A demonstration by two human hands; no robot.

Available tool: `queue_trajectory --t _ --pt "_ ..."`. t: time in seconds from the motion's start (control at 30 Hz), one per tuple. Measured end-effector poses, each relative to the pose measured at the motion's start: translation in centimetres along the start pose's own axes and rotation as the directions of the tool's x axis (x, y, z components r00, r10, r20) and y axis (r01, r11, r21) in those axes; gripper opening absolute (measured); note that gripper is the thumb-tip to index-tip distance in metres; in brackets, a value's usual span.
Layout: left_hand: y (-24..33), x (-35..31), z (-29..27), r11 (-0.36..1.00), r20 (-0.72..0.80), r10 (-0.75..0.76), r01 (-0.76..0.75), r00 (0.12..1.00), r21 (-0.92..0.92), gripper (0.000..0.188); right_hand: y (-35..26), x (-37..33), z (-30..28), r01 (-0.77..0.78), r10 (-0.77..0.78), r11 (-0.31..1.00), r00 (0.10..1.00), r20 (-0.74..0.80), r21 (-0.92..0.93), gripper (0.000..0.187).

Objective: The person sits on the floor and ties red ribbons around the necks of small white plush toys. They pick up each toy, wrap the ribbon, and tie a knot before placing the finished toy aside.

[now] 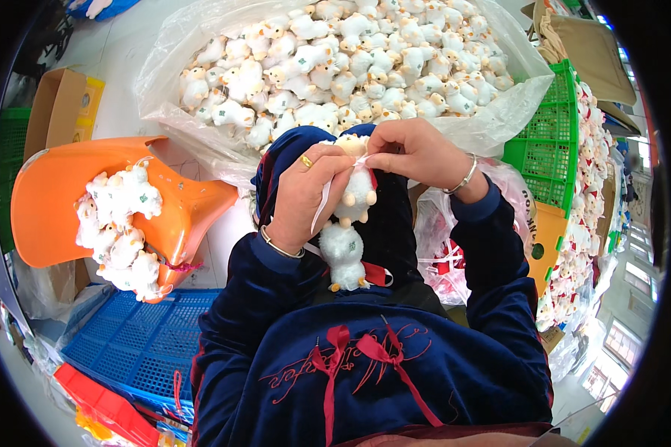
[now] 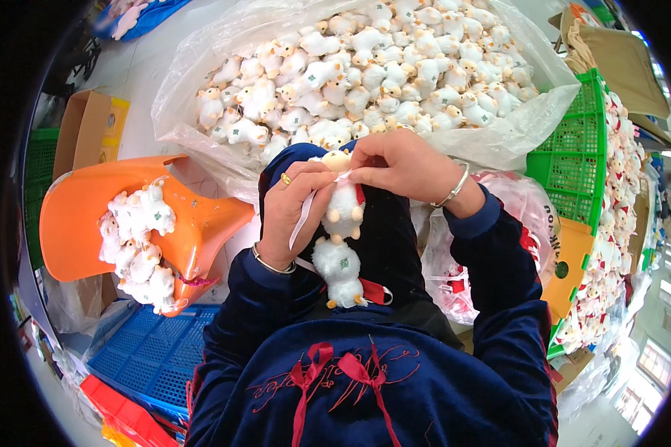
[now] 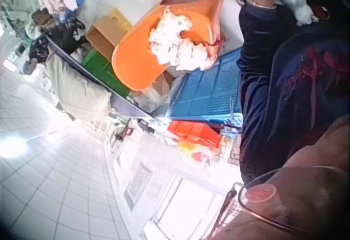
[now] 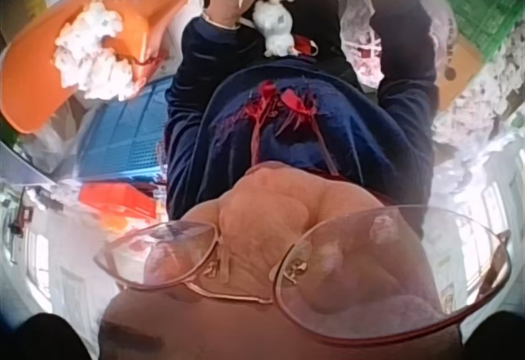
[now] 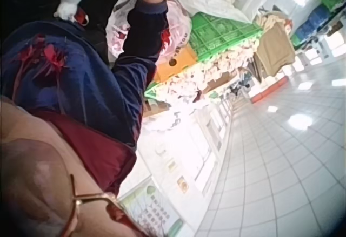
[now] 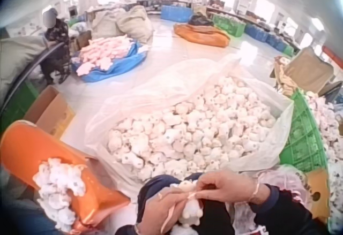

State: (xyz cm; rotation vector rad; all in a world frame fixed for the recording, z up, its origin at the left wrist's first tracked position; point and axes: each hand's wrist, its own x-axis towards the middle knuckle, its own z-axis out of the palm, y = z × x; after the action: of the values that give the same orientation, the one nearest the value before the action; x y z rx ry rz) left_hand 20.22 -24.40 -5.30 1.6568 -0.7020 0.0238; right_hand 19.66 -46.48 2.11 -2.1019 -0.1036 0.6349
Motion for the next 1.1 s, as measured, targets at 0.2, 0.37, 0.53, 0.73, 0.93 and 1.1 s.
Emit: queue_trajectory --t 0.2,0.37,0.53,0.73,0.93,1.1 --pt "-0.3 -0.5 0.0 1.000 -0.041 0.030 -0.030 0.999 -0.007 0.021 2.2 0.8 0.0 0.268 -0.255 0.949 0.962 -0.092 0.169 0.022" --pt "0.0 -0.6 0.0 0.999 -0.072 0.027 -0.025 0.997 0.029 0.020 1.2 0.5 2.4 0.189 -0.080 0.663 0.980 -0.182 0.725 0.034" --pt "-0.2 -1.3 -0.9 0.995 -0.043 -0.004 0.008 0.999 0.098 0.018 2.9 0.6 2.4 0.082 0.074 0.663 0.982 -0.174 0.744 0.036" --pt "-0.5 -1.4 -2.0 0.990 0.035 -0.092 0.088 0.995 0.113 0.013 3.3 0.5 4.0 0.170 -0.053 0.936 0.933 -0.355 0.308 0.031" --pt "0.0 -0.9 -1.7 0.953 0.054 -0.275 0.280 0.960 -0.114 0.013 0.7 -0.5 4.2 0.100 -0.061 0.980 0.973 -0.224 0.169 0.026" --pt "0.0 -1.1 0.1 0.922 0.011 -0.272 0.264 0.962 -0.282 0.013 0.0 -0.7 3.9 0.206 -0.220 0.975 0.940 -0.261 -0.079 0.019"
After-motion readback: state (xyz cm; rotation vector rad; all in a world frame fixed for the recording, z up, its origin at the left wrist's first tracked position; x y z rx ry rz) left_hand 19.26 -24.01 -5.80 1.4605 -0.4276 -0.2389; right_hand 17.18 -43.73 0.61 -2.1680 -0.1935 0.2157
